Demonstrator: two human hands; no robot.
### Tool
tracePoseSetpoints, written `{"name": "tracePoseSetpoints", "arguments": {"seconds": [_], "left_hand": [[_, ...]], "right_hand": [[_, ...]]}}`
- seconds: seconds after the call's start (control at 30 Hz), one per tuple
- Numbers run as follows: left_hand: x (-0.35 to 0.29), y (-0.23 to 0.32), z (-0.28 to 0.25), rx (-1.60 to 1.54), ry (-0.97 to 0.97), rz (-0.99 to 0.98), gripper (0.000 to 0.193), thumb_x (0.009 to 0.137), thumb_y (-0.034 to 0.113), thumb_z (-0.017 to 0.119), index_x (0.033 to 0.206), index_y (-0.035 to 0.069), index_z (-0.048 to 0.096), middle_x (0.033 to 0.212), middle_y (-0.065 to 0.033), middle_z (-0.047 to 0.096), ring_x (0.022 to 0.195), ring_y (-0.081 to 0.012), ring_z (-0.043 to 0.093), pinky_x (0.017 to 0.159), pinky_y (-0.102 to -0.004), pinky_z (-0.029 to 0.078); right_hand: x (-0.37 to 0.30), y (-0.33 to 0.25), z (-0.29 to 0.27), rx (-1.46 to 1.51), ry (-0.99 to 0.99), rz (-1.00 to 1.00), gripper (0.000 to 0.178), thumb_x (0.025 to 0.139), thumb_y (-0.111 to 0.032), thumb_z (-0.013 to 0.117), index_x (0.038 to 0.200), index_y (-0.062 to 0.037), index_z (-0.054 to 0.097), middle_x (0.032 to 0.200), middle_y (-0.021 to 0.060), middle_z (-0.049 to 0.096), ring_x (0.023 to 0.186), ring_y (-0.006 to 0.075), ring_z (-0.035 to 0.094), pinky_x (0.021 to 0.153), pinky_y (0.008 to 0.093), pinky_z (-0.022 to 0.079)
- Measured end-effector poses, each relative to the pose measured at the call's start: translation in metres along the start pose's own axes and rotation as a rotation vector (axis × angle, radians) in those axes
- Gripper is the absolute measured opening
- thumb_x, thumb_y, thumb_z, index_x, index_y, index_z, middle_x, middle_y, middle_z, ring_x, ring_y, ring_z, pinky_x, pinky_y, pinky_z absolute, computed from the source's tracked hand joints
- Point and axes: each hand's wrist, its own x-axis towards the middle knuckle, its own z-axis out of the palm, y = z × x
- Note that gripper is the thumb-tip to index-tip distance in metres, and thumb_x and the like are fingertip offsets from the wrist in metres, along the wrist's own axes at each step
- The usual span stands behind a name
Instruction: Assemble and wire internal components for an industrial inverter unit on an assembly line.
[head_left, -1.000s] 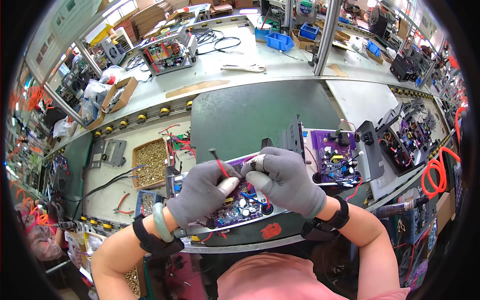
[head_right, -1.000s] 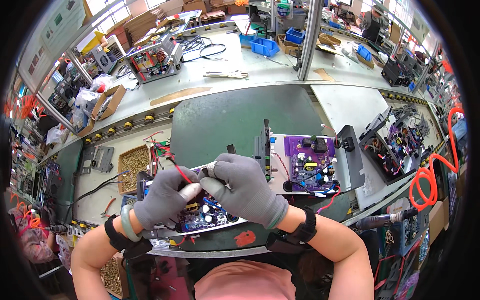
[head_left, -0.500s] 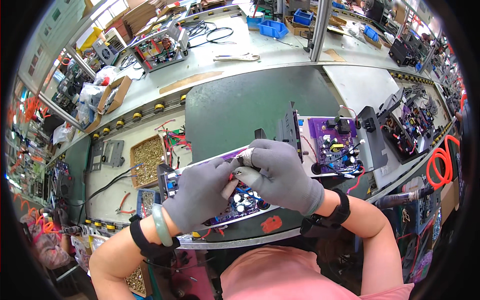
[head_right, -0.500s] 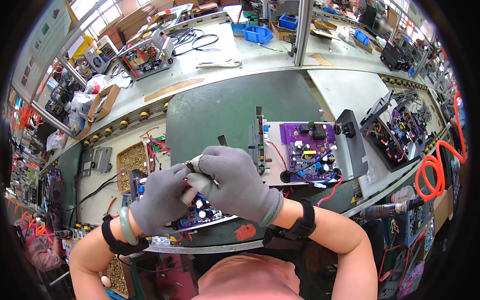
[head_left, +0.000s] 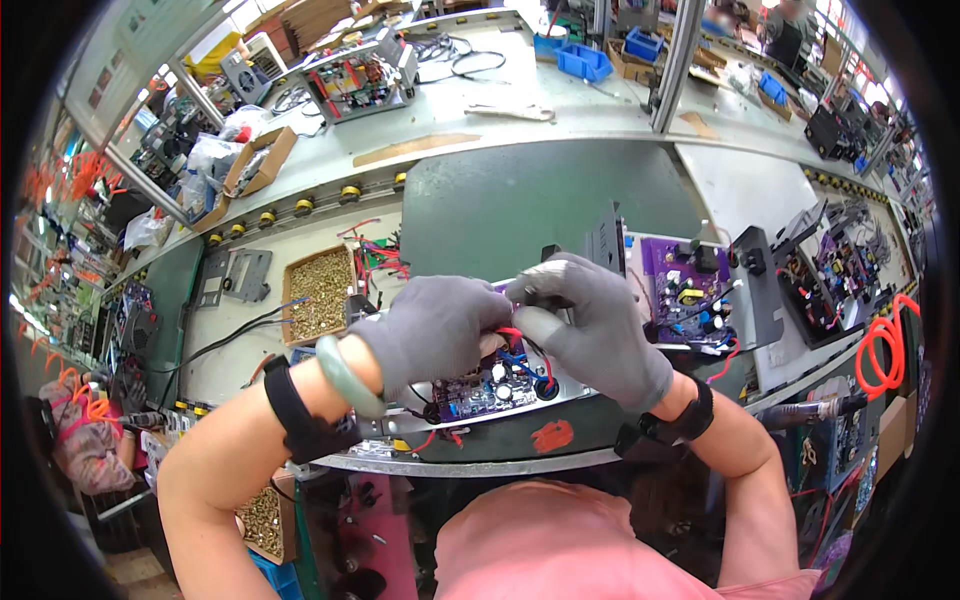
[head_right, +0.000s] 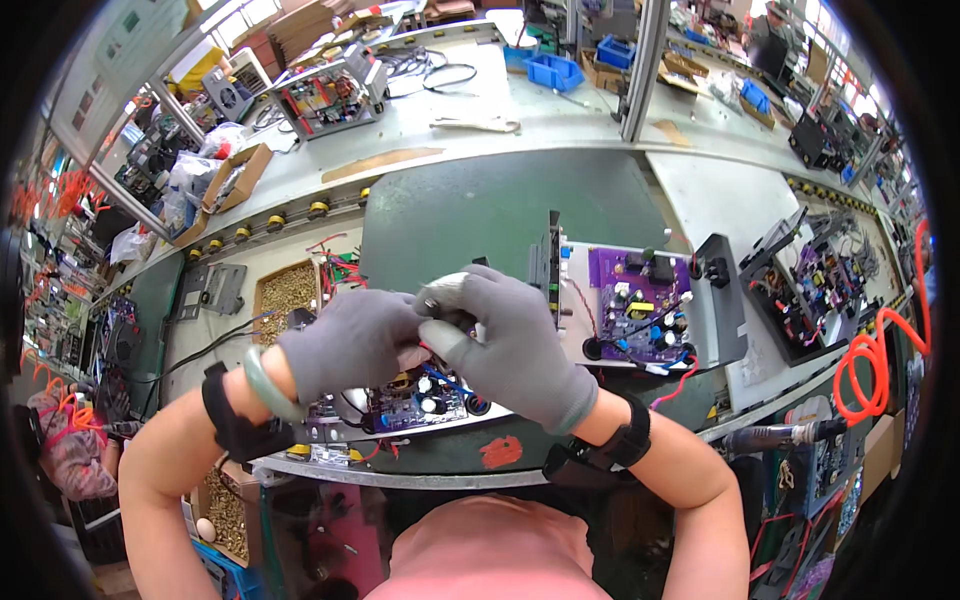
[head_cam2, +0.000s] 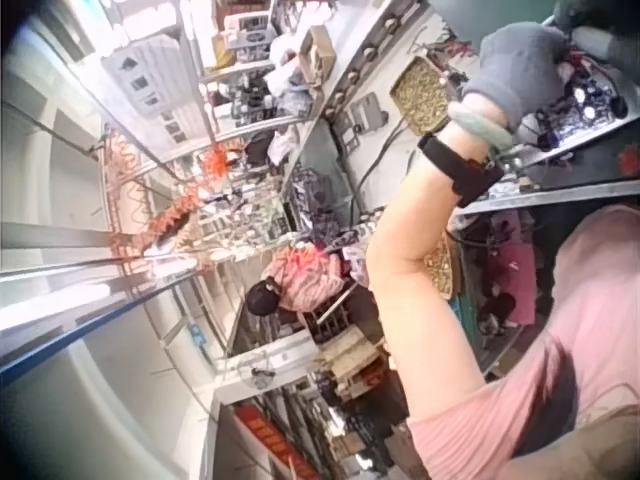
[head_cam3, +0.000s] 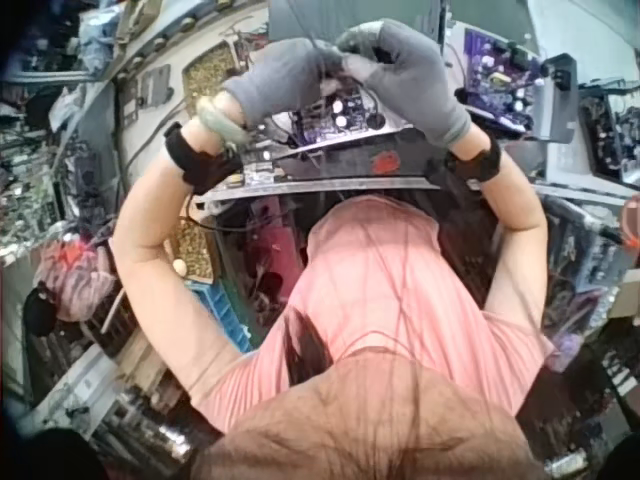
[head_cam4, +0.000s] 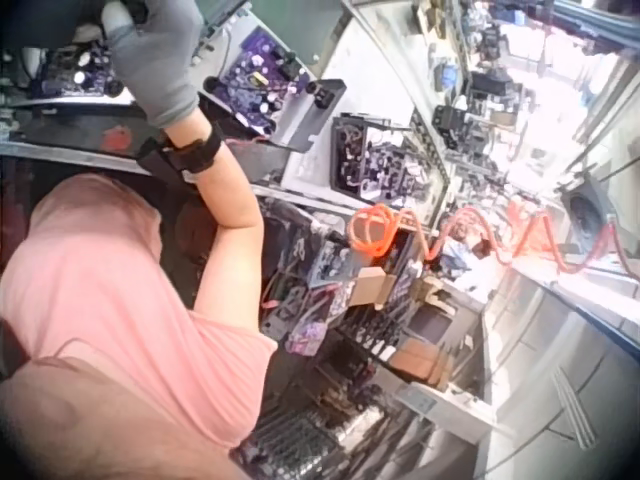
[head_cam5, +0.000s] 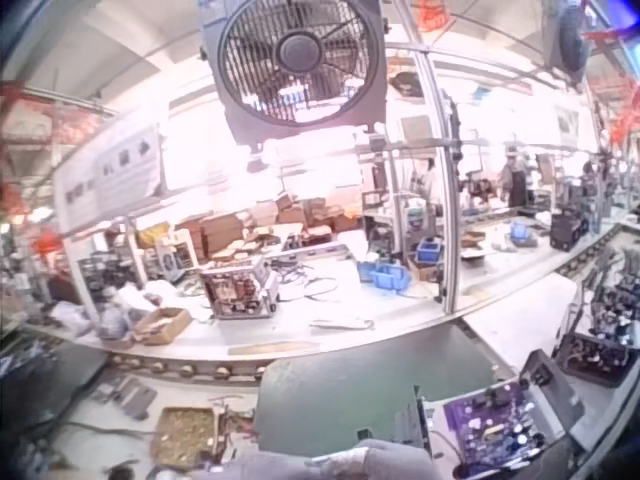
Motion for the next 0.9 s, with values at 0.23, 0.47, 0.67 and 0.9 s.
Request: {"name": "tracePoseSetpoints", "arguments": {"seconds": [0.23, 0.47, 0.67, 0.9], "left_hand": [[0.021, 0.024, -0.001, -1.06, -0.033, 0.082, 0.018, 0.089, 0.019, 0.073, 0.099, 0.003, 0.073, 0.078, -0.004, 0.067, 0.073, -0.0066, 0.055, 0.072, -0.0282, 0.05], [0.023, 0.014, 0.008, -0.633, 0.267, -0.048, 0.019, 0.086, 0.018, 0.075, 0.098, 0.004, 0.072, 0.083, -0.0088, 0.073, 0.078, -0.0178, 0.069, 0.072, -0.0331, 0.052], [0.027, 0.0, 0.018, -0.046, 0.209, -0.029, 0.018, 0.086, 0.03, 0.066, 0.086, 0.013, 0.072, 0.076, -0.0105, 0.069, 0.078, -0.0323, 0.068, 0.08, -0.0433, 0.045], [0.033, 0.003, 0.022, -0.076, 0.048, -0.103, 0.017, 0.086, 0.028, 0.064, 0.087, 0.013, 0.072, 0.073, -0.01, 0.068, 0.078, -0.0306, 0.069, 0.079, -0.0421, 0.044]], "right_hand": [[-0.012, -0.009, -0.044, -0.446, -0.012, -0.247, 0.013, 0.077, -0.012, 0.073, 0.09, -0.0091, 0.072, 0.08, 0.0086, 0.064, 0.074, 0.0299, 0.063, 0.065, 0.04, 0.049], [-0.003, 0.002, -0.046, -0.67, -0.123, -0.235, 0.021, 0.078, -0.011, 0.071, 0.099, -0.0078, 0.071, 0.094, 0.0116, 0.066, 0.088, 0.0317, 0.064, 0.078, 0.0412, 0.049], [0.001, 0.017, -0.034, -0.88, -0.183, -0.189, 0.032, 0.083, -0.022, 0.066, 0.107, 0.0001, 0.068, 0.103, 0.0158, 0.067, 0.1, 0.0345, 0.063, 0.099, 0.0505, 0.041], [-0.005, 0.02, -0.031, -0.87, -0.272, -0.092, 0.036, 0.082, -0.022, 0.063, 0.105, 0.0056, 0.066, 0.098, 0.0198, 0.068, 0.103, 0.0344, 0.064, 0.108, 0.0531, 0.035]]}}
